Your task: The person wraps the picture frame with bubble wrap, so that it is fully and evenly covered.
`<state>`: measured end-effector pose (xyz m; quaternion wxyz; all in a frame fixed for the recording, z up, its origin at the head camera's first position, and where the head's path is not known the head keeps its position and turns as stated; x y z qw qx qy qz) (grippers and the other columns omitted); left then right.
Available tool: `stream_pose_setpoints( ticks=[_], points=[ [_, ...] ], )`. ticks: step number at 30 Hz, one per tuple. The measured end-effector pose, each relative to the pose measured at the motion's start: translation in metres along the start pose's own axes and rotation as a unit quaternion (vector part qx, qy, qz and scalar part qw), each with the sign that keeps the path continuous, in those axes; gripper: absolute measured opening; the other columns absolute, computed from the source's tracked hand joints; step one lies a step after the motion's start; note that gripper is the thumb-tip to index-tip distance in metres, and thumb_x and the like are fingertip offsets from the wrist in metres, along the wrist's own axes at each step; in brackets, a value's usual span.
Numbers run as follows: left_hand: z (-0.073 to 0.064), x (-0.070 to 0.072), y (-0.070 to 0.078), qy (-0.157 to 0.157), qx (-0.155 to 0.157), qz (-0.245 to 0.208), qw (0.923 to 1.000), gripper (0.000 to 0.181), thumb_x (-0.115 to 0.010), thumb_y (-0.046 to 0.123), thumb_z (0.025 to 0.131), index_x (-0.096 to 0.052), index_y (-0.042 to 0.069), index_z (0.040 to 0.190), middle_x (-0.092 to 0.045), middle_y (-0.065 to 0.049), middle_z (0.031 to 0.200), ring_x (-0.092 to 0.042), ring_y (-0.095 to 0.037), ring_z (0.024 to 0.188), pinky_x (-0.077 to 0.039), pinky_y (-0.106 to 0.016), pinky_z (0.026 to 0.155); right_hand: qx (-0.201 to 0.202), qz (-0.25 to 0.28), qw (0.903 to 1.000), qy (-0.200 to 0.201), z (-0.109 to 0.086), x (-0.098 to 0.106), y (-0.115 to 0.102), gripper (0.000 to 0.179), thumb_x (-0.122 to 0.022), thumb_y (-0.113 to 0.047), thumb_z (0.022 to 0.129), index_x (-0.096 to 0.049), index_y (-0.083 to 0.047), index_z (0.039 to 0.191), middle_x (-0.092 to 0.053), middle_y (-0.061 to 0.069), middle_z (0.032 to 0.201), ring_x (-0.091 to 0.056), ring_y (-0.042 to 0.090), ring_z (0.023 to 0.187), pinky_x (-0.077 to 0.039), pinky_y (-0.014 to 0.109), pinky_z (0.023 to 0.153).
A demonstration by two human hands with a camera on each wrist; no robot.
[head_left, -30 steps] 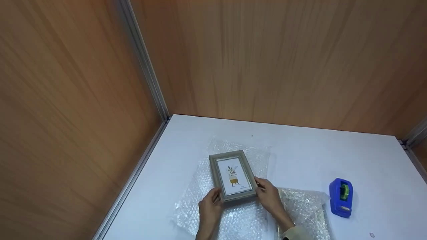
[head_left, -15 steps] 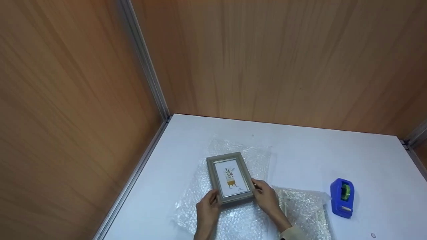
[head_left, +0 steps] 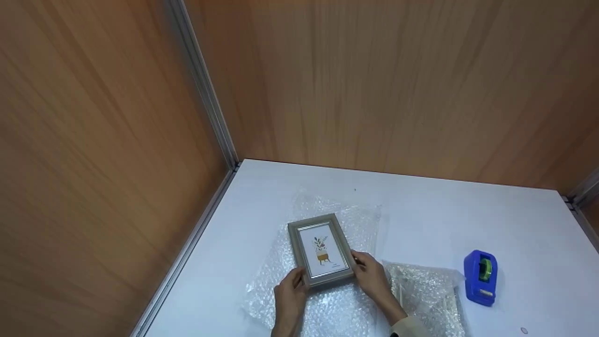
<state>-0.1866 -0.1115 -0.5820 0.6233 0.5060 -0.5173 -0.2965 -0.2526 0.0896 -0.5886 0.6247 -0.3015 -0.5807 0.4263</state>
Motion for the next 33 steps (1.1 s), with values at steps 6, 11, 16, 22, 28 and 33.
stream_pose_setpoints(
  ticks=[6, 11, 16, 22, 28, 33],
  points=[
    [0.002, -0.002, -0.006, -0.019, 0.035, -0.014, 0.9991, 0.037, -0.058, -0.007, 0.080, -0.058, 0.002, 0.116, -0.061, -0.016, 0.117, -0.058, -0.026, 0.109, -0.049, -0.023, 0.085, -0.012, -0.010, 0.9999, 0.000, 0.000, -0.004, 0.003, 0.033, -0.057, 0.000, 0.088, -0.058, 0.001, 0.121, -0.061, 0.016, 0.111, -0.059, 0.030, 0.102, -0.050, 0.036, 0.085],
    [0.002, -0.003, -0.012, -0.012, 0.037, -0.004, 0.9992, 0.037, -0.061, -0.004, 0.080, -0.058, 0.002, 0.117, -0.061, -0.017, 0.117, -0.059, -0.028, 0.109, -0.049, -0.026, 0.086, 0.007, -0.007, 0.9999, 0.004, -0.001, -0.005, 0.003, 0.033, -0.056, 0.003, 0.086, -0.058, 0.003, 0.120, -0.062, 0.018, 0.108, -0.060, 0.032, 0.100, -0.051, 0.037, 0.083],
    [0.000, -0.004, -0.015, -0.007, 0.020, 0.010, 0.9997, 0.037, -0.065, -0.001, 0.079, -0.058, 0.000, 0.116, -0.062, -0.018, 0.115, -0.060, -0.029, 0.106, -0.049, -0.031, 0.087, 0.030, -0.014, 0.9994, 0.008, -0.003, -0.006, 0.002, 0.034, -0.057, 0.005, 0.085, -0.057, 0.006, 0.119, -0.062, 0.020, 0.105, -0.061, 0.033, 0.097, -0.052, 0.036, 0.080],
    [0.002, -0.003, -0.011, -0.011, -0.014, 0.053, 0.9984, 0.036, -0.065, 0.001, 0.079, -0.059, 0.003, 0.115, -0.064, -0.015, 0.112, -0.061, -0.028, 0.104, -0.048, -0.037, 0.090, 0.004, -0.018, 0.9997, -0.016, -0.003, -0.007, 0.006, 0.035, -0.057, 0.003, 0.086, -0.056, 0.004, 0.122, -0.061, 0.020, 0.110, -0.061, 0.033, 0.098, -0.051, 0.039, 0.083],
    [0.009, -0.002, -0.011, -0.030, 0.010, 0.070, 0.9970, 0.045, -0.064, 0.003, 0.081, -0.047, -0.006, 0.121, -0.064, -0.015, 0.102, -0.063, -0.026, 0.096, -0.046, -0.042, 0.090, -0.019, -0.015, 0.9985, -0.049, 0.000, -0.006, 0.006, 0.037, -0.057, 0.000, 0.088, -0.053, 0.005, 0.124, -0.060, 0.022, 0.114, -0.060, 0.033, 0.101, -0.050, 0.040, 0.085],
    [0.016, -0.002, -0.017, -0.060, 0.092, 0.089, 0.9900, 0.053, -0.064, 0.011, 0.082, -0.043, -0.007, 0.128, -0.056, -0.007, 0.100, -0.059, -0.021, 0.096, -0.045, -0.042, 0.091, -0.052, -0.011, 0.9972, -0.051, 0.005, 0.002, 0.003, 0.035, -0.056, -0.004, 0.087, -0.055, 0.004, 0.121, -0.061, 0.021, 0.111, -0.060, 0.033, 0.100, -0.049, 0.042, 0.084]
  ],
)
Point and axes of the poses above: each hand's wrist, its own z-axis towards the middle knuckle, its own x-axis out of the back of the hand, y = z × x, the point moved 4 cm from there along z, towards the middle knuckle
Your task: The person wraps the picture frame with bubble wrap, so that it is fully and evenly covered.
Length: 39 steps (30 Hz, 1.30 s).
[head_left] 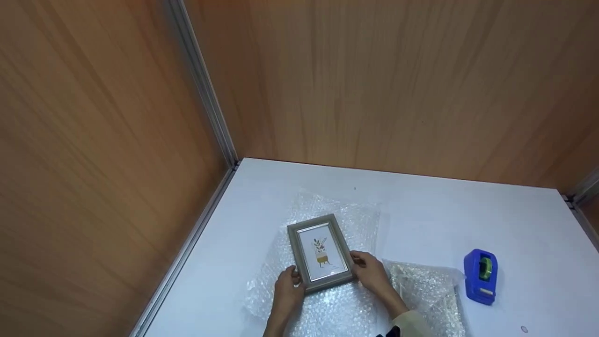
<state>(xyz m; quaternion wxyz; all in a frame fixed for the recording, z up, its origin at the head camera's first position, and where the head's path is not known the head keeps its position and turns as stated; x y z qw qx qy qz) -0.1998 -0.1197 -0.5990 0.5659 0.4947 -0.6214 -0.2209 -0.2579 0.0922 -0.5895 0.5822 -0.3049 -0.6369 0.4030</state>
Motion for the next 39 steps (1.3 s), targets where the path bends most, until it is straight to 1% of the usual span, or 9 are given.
stream_pose_setpoints(
  ticks=[2, 4, 12, 17, 20, 25, 28, 34, 39],
  points=[
    [0.002, 0.001, -0.001, -0.005, 0.019, 0.003, 0.9998, 0.052, -0.065, 0.012, 0.081, -0.046, -0.004, 0.127, -0.055, -0.006, 0.100, -0.058, -0.020, 0.095, -0.046, -0.040, 0.088, -0.013, 0.016, 0.9996, 0.020, 0.004, 0.006, -0.001, 0.033, -0.056, -0.004, 0.087, -0.056, 0.003, 0.120, -0.060, 0.021, 0.113, -0.059, 0.033, 0.102, -0.048, 0.042, 0.085],
    [0.003, 0.000, -0.001, -0.010, 0.027, -0.002, 0.9996, 0.050, -0.066, 0.011, 0.080, -0.049, -0.001, 0.126, -0.055, -0.006, 0.101, -0.058, -0.019, 0.094, -0.048, -0.038, 0.085, -0.025, 0.033, 0.9982, 0.044, 0.010, 0.015, -0.002, 0.033, -0.055, -0.004, 0.088, -0.056, 0.002, 0.120, -0.059, 0.020, 0.116, -0.058, 0.032, 0.104, -0.048, 0.042, 0.087],
    [0.007, 0.000, 0.002, -0.010, 0.012, -0.012, 0.9998, 0.048, -0.066, 0.008, 0.078, -0.052, -0.001, 0.123, -0.056, -0.008, 0.102, -0.059, -0.021, 0.094, -0.050, -0.037, 0.081, -0.096, 0.092, 0.9841, 0.118, 0.038, 0.053, 0.004, 0.033, -0.048, -0.013, 0.095, -0.049, -0.003, 0.127, -0.051, 0.015, 0.127, -0.049, 0.030, 0.117, -0.043, 0.041, 0.095],
    [0.007, 0.000, 0.001, -0.009, 0.011, -0.011, 0.9998, 0.047, -0.065, 0.005, 0.078, -0.052, 0.000, 0.123, -0.055, -0.008, 0.102, -0.058, -0.021, 0.094, -0.050, -0.036, 0.081, -0.119, 0.129, 0.9712, 0.162, 0.050, 0.064, 0.012, 0.034, -0.047, -0.011, 0.094, -0.048, 0.001, 0.126, -0.048, 0.018, 0.127, -0.047, 0.031, 0.118, -0.041, 0.039, 0.097],
    [0.007, 0.001, 0.001, -0.007, 0.007, -0.006, 0.9999, 0.047, -0.066, 0.005, 0.077, -0.052, 0.000, 0.122, -0.055, -0.008, 0.102, -0.058, -0.021, 0.093, -0.050, -0.036, 0.080, -0.131, 0.132, 0.9684, 0.166, 0.055, 0.064, 0.017, 0.037, -0.048, -0.010, 0.094, -0.045, 0.004, 0.128, -0.047, 0.021, 0.128, -0.046, 0.033, 0.118, -0.041, 0.040, 0.096],
    [0.006, 0.001, 0.000, -0.007, 0.001, -0.001, 1.0000, 0.047, -0.068, 0.007, 0.077, -0.053, -0.001, 0.121, -0.055, -0.007, 0.100, -0.058, -0.020, 0.091, -0.050, -0.035, 0.079, -0.161, 0.133, 0.9675, 0.143, 0.060, 0.060, 0.025, 0.042, -0.049, -0.012, 0.093, -0.041, 0.006, 0.130, -0.045, 0.022, 0.129, -0.045, 0.035, 0.118, -0.040, 0.042, 0.096],
    [0.006, 0.000, 0.000, -0.005, -0.004, 0.001, 1.0000, 0.047, -0.068, 0.007, 0.076, -0.053, -0.001, 0.120, -0.055, -0.007, 0.099, -0.058, -0.020, 0.090, -0.050, -0.035, 0.079, -0.170, 0.134, 0.9673, 0.131, 0.061, 0.057, 0.028, 0.041, -0.048, -0.013, 0.093, -0.043, 0.006, 0.130, -0.047, 0.022, 0.126, -0.048, 0.034, 0.114, -0.042, 0.039, 0.092],
    [0.005, 0.001, 0.000, -0.001, 0.006, 0.002, 1.0000, 0.048, -0.068, 0.004, 0.075, -0.053, 0.000, 0.121, -0.054, -0.006, 0.099, -0.057, -0.019, 0.091, -0.050, -0.034, 0.077, -0.174, 0.137, 0.9641, 0.146, 0.063, 0.053, 0.031, 0.030, -0.053, -0.013, 0.092, -0.056, 0.003, 0.117, -0.058, 0.020, 0.111, -0.058, 0.025, 0.097, -0.048, 0.022, 0.072],
    [0.006, 0.003, -0.001, 0.005, 0.006, 0.001, 1.0000, 0.047, -0.067, 0.005, 0.077, -0.052, -0.001, 0.121, -0.054, -0.007, 0.099, -0.058, -0.020, 0.091, -0.051, -0.033, 0.077, -0.161, 0.157, 0.9612, 0.160, 0.064, 0.049, 0.028, 0.023, -0.058, -0.011, 0.089, -0.061, 0.002, 0.107, -0.064, 0.018, 0.102, -0.062, 0.017, 0.084, -0.048, 0.018, 0.062]
  ],
)
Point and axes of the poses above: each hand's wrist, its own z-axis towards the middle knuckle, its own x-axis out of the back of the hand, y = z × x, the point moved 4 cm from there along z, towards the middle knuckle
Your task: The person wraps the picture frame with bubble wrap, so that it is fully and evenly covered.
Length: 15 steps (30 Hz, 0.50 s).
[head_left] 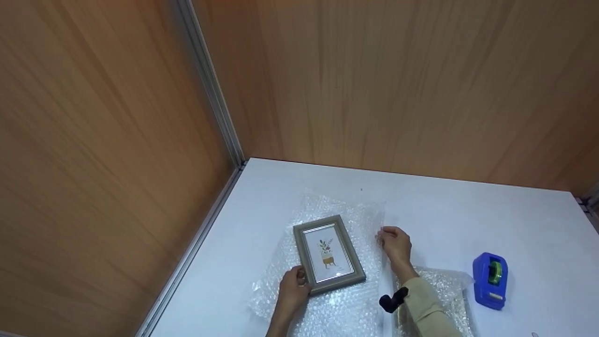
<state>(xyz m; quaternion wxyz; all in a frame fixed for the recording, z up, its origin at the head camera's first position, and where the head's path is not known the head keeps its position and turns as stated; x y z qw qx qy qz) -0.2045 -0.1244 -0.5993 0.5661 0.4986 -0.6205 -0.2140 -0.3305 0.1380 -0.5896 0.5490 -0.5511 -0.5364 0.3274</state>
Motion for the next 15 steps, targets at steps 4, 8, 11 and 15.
stream_pose_setpoints(
  ticks=[4, 8, 11, 15],
  points=[
    [0.001, 0.001, 0.000, -0.001, 0.011, 0.003, 0.9999, 0.046, -0.067, 0.005, 0.078, -0.053, 0.001, 0.122, -0.055, -0.005, 0.099, -0.057, -0.019, 0.092, -0.050, -0.032, 0.078, 0.025, 0.026, 0.9993, -0.004, -0.003, -0.005, -0.004, 0.019, -0.059, -0.009, 0.088, -0.062, 0.003, 0.103, -0.066, 0.017, 0.096, -0.064, 0.015, 0.080, -0.050, 0.018, 0.063],
    [0.002, 0.003, -0.002, -0.003, 0.005, 0.002, 1.0000, 0.046, -0.067, 0.004, 0.077, -0.053, 0.000, 0.121, -0.055, -0.006, 0.100, -0.057, -0.019, 0.092, -0.050, -0.034, 0.080, 0.057, 0.038, 0.9971, -0.032, -0.011, -0.014, -0.011, 0.018, -0.061, -0.010, 0.088, -0.062, 0.000, 0.103, -0.065, 0.015, 0.096, -0.065, 0.019, 0.085, -0.053, 0.023, 0.072],
    [0.002, 0.004, -0.002, -0.003, -0.005, 0.002, 1.0000, 0.047, -0.068, 0.002, 0.075, -0.054, -0.002, 0.119, -0.055, -0.008, 0.099, -0.058, -0.021, 0.091, -0.050, -0.035, 0.079, 0.088, 0.021, 0.9943, -0.056, -0.019, -0.022, -0.017, 0.018, -0.062, -0.013, 0.088, -0.063, -0.004, 0.103, -0.066, 0.012, 0.097, -0.064, 0.021, 0.088, -0.053, 0.029, 0.077],
    [0.001, 0.004, -0.002, -0.004, -0.005, 0.004, 1.0000, 0.046, -0.068, 0.003, 0.076, -0.054, -0.001, 0.119, -0.055, -0.008, 0.099, -0.058, -0.020, 0.091, -0.050, -0.035, 0.080, 0.140, -0.010, 0.9878, -0.068, -0.030, -0.032, -0.024, 0.015, -0.065, -0.015, 0.086, -0.066, -0.007, 0.099, -0.067, 0.007, 0.092, -0.063, 0.020, 0.085, -0.053, 0.033, 0.075]
  ],
)
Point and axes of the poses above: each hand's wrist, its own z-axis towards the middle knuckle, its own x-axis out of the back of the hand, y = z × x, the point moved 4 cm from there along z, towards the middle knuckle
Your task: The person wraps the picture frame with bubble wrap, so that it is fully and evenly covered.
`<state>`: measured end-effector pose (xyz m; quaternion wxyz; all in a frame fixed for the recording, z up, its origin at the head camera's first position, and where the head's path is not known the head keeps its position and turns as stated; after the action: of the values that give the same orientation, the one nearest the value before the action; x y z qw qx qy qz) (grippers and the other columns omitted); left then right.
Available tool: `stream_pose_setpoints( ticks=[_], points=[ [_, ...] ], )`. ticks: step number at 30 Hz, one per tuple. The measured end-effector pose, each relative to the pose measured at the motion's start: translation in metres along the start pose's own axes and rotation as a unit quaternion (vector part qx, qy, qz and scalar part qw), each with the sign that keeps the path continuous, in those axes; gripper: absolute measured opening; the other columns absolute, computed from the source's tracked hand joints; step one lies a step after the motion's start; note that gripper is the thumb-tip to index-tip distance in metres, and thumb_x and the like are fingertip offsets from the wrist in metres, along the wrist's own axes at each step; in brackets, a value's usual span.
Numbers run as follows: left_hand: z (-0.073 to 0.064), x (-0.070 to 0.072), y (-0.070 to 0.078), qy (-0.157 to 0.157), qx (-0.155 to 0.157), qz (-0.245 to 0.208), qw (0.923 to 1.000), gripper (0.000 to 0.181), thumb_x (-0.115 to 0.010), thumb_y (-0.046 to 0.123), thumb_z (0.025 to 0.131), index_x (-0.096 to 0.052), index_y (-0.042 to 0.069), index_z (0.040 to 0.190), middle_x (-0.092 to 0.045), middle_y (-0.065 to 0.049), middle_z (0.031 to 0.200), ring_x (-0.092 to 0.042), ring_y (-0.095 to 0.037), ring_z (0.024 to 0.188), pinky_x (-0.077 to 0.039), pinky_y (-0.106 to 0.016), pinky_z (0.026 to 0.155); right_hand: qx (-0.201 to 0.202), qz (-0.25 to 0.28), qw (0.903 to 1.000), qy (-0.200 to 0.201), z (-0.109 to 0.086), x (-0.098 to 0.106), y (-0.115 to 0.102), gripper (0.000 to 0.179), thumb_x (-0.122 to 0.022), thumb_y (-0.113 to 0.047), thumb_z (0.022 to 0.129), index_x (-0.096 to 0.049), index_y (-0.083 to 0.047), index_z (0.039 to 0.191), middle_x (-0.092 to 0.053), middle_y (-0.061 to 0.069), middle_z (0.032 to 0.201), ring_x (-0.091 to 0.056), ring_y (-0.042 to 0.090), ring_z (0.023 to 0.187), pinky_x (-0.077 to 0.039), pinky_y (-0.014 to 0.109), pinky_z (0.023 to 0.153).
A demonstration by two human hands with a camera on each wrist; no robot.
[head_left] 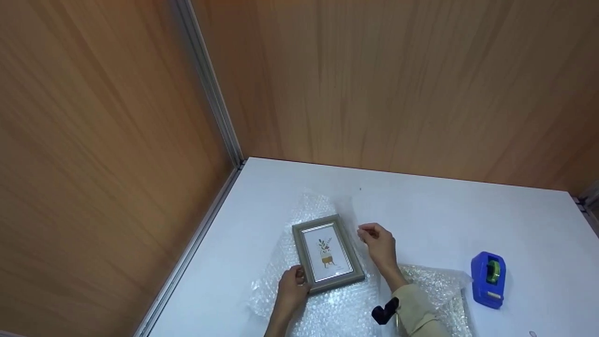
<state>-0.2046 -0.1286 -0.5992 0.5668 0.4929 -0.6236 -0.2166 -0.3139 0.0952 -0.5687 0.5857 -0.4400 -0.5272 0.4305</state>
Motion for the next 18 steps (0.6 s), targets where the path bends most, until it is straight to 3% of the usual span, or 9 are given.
stream_pose_setpoints(
  ticks=[5, 9, 18],
  points=[
    [0.000, -0.001, 0.001, -0.004, 0.003, 0.007, 1.0000, 0.045, -0.067, 0.007, 0.078, -0.053, -0.001, 0.120, -0.055, -0.007, 0.099, -0.058, -0.019, 0.091, -0.050, -0.034, 0.080, 0.048, -0.041, 0.9980, -0.001, -0.009, -0.015, -0.007, 0.009, -0.067, -0.013, 0.084, -0.069, -0.010, 0.093, -0.067, 0.001, 0.086, -0.061, 0.015, 0.079, -0.050, 0.024, 0.066],
    [0.002, -0.002, -0.001, -0.004, 0.011, 0.006, 0.9999, 0.045, -0.067, 0.008, 0.079, -0.053, 0.000, 0.121, -0.055, -0.006, 0.099, -0.058, -0.018, 0.091, -0.050, -0.034, 0.080, 0.069, -0.064, 0.9955, -0.010, -0.013, -0.027, -0.006, 0.006, -0.067, -0.009, 0.084, -0.069, -0.010, 0.089, -0.067, 0.001, 0.086, -0.060, 0.014, 0.079, -0.050, 0.023, 0.067],
    [0.003, -0.004, -0.001, -0.007, 0.016, -0.001, 0.9998, 0.045, -0.065, 0.009, 0.082, -0.051, 0.000, 0.123, -0.054, -0.006, 0.101, -0.056, -0.019, 0.094, -0.049, -0.035, 0.081, 0.072, -0.105, 0.9914, -0.030, -0.021, -0.044, 0.004, 0.007, -0.066, -0.008, 0.084, -0.069, -0.012, 0.089, -0.067, -0.001, 0.086, -0.061, 0.012, 0.080, -0.052, 0.027, 0.070]
  ],
)
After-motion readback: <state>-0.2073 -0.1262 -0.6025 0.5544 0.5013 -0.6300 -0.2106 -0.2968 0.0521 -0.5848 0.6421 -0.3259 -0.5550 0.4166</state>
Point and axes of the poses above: each hand's wrist, its own z-axis towards the middle knuckle, its own x-axis out of the back of the hand, y = z × x, the point moved 4 cm from there along z, towards the middle knuckle
